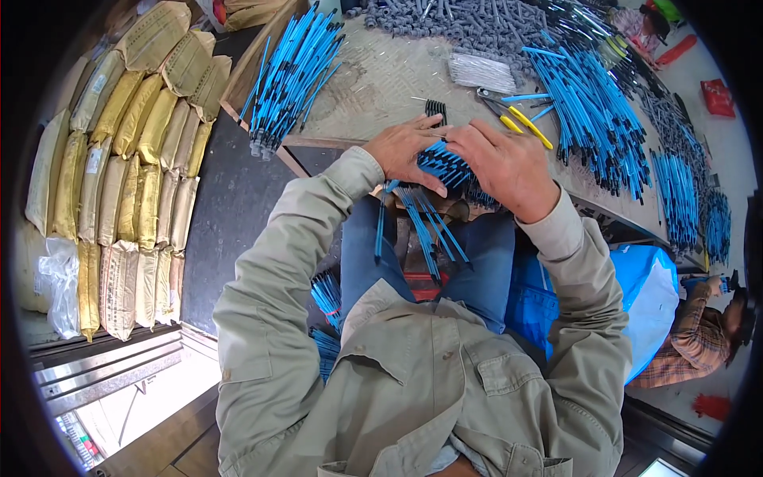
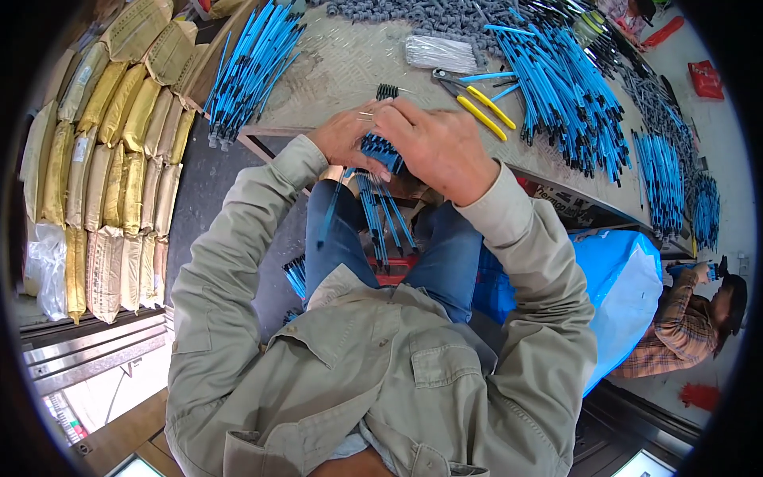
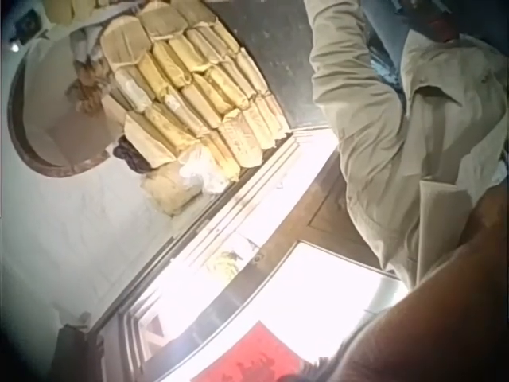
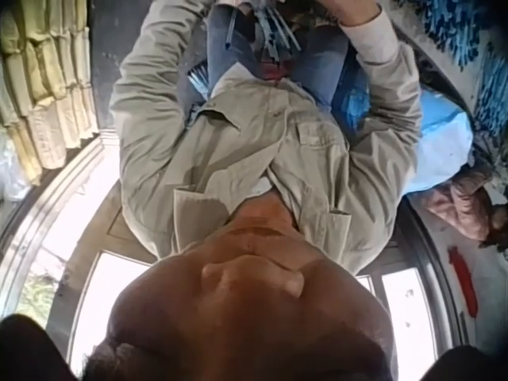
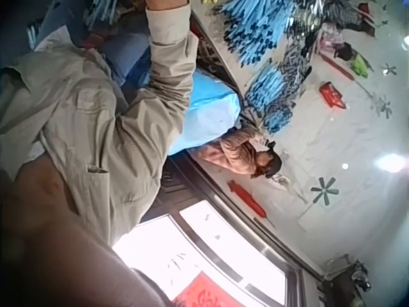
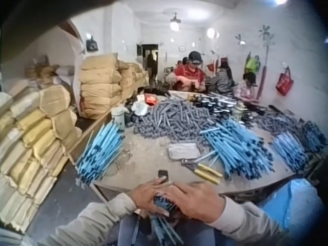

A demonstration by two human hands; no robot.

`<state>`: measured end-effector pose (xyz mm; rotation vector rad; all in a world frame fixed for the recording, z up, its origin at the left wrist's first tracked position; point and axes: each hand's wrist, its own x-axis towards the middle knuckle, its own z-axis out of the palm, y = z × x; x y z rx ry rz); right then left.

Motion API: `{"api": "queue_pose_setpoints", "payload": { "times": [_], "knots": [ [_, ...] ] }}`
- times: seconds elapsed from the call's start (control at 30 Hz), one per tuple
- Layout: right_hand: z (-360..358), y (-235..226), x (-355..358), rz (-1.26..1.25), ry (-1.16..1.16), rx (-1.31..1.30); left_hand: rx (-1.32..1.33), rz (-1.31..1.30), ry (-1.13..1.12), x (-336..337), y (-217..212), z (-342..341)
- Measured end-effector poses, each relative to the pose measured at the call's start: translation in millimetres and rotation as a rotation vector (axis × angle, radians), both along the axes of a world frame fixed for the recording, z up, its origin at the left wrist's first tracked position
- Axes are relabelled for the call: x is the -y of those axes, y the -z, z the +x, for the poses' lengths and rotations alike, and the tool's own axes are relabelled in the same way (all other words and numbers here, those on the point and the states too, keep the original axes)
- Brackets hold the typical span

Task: The person assembles small blue brush parts into grey plastic housings by hand, creating finished assemblies at a factory workbench.

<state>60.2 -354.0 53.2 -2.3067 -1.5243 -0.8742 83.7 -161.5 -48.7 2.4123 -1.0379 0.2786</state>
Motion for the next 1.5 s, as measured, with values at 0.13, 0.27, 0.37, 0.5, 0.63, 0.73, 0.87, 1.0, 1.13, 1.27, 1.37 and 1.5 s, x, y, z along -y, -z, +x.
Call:
{"api": "queue_pose_setpoints", "payload": {
  "times": [0.13,0.27,0.37,0.5,0.63,0.73,0.87,1.0,1.13,1.27,1.37,1.5],
  "knots": [
    [7,-13,4,-0.045,-0.029,0.106,-0.085,-0.041,-0.09,4,3,1],
    [0,0,33,0.181,-0.043,0.148,-0.045,-0.136,-0.085,6,6,1],
    [1,49,52,0.565,0.018,-0.017,0.029,-0.165,-0.046,9,5,7],
    [10,82,11,0.63,-0.038,-0.812,0.024,-0.118,-0.048,4,10,6],
    [27,74,-19,0.756,-0.335,-1.4,-0.013,-0.142,-0.08,0,18,11],
    [24,68,-23,0.825,-0.333,-1.595,0.098,-0.231,-0.071,3,11,5],
    [31,66,-28,0.892,-0.316,-1.402,-0.166,-0.102,-0.153,9,-8,-1],
    [37,23,-14,0.938,-0.327,-1.21,-0.326,-0.44,-0.104,24,-30,-2],
    [12,-52,9,1.164,-0.281,-1.28,-0.685,-0.749,0.272,66,-62,-12],
    [4,-35,42,1.102,-0.281,-1.433,-0.868,-0.852,0.342,106,-26,-33],
    [-14,30,71,0.788,-0.095,-1.002,-1.043,-0.898,0.159,134,24,-66],
    [-30,111,88,1.174,-0.016,-1.646,-1.418,-0.985,-0.015,164,100,-108]
  ]
}}
